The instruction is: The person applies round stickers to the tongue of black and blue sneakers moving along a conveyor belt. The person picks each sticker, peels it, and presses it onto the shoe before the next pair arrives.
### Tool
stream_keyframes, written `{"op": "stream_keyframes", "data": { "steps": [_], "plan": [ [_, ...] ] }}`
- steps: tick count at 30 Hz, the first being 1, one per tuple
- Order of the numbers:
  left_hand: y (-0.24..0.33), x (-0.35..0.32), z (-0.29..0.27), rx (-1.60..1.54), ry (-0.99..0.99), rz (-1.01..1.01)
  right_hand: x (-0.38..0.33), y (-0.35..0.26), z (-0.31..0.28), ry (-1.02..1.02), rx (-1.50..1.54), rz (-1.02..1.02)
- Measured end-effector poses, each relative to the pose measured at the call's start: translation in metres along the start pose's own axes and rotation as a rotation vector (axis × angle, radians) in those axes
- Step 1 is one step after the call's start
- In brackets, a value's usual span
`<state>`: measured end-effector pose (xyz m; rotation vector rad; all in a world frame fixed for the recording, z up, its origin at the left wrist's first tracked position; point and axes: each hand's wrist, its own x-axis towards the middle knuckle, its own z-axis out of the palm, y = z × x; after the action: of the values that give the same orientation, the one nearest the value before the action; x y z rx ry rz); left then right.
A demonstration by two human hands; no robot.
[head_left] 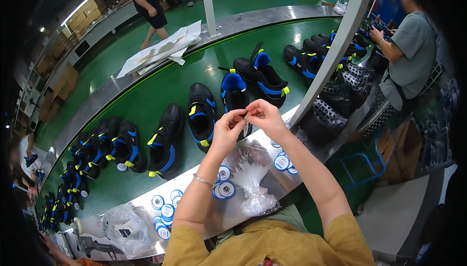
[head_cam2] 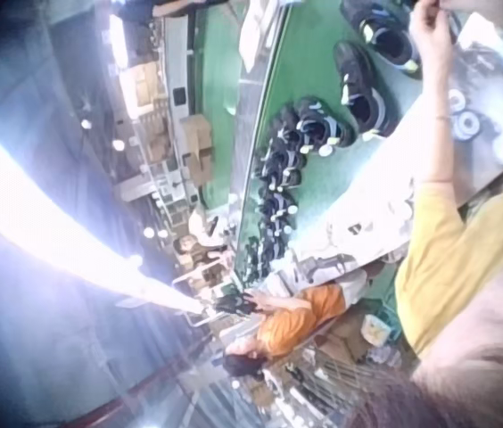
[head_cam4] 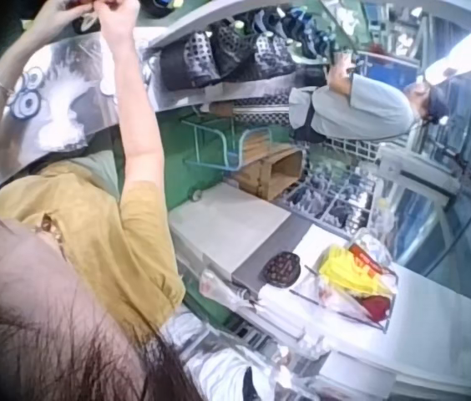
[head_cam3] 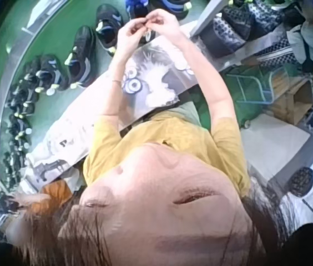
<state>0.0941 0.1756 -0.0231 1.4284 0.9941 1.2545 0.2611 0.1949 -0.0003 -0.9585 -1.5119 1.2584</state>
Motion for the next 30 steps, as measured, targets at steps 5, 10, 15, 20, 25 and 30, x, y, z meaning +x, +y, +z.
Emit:
{"op": "stream_keyframes", "data": {
  "steps": [5, 10, 15, 20, 25, 30],
  "plan": [
    [0.002, 0.001, -0.002, -0.044, -0.038, -0.044, 0.000, 0.001, -0.001, -0.011, -0.026, 0.003],
    [0.005, 0.002, -0.003, -0.082, -0.043, -0.054, 0.003, 0.004, -0.003, -0.044, -0.062, -0.019],
    [0.004, 0.005, -0.003, -0.073, -0.038, -0.056, 0.006, 0.008, -0.005, -0.054, -0.033, -0.034],
    [0.008, 0.006, -0.001, -0.138, -0.047, -0.104, 0.007, 0.005, -0.009, -0.111, -0.041, -0.021],
    [0.004, 0.009, -0.003, -0.112, -0.031, -0.120, 0.011, 0.006, -0.010, -0.137, -0.064, -0.027],
    [-0.016, 0.038, -0.025, 0.271, 0.175, -0.001, 0.028, 0.009, -0.020, -0.086, -0.295, -0.028]
  ]
}}
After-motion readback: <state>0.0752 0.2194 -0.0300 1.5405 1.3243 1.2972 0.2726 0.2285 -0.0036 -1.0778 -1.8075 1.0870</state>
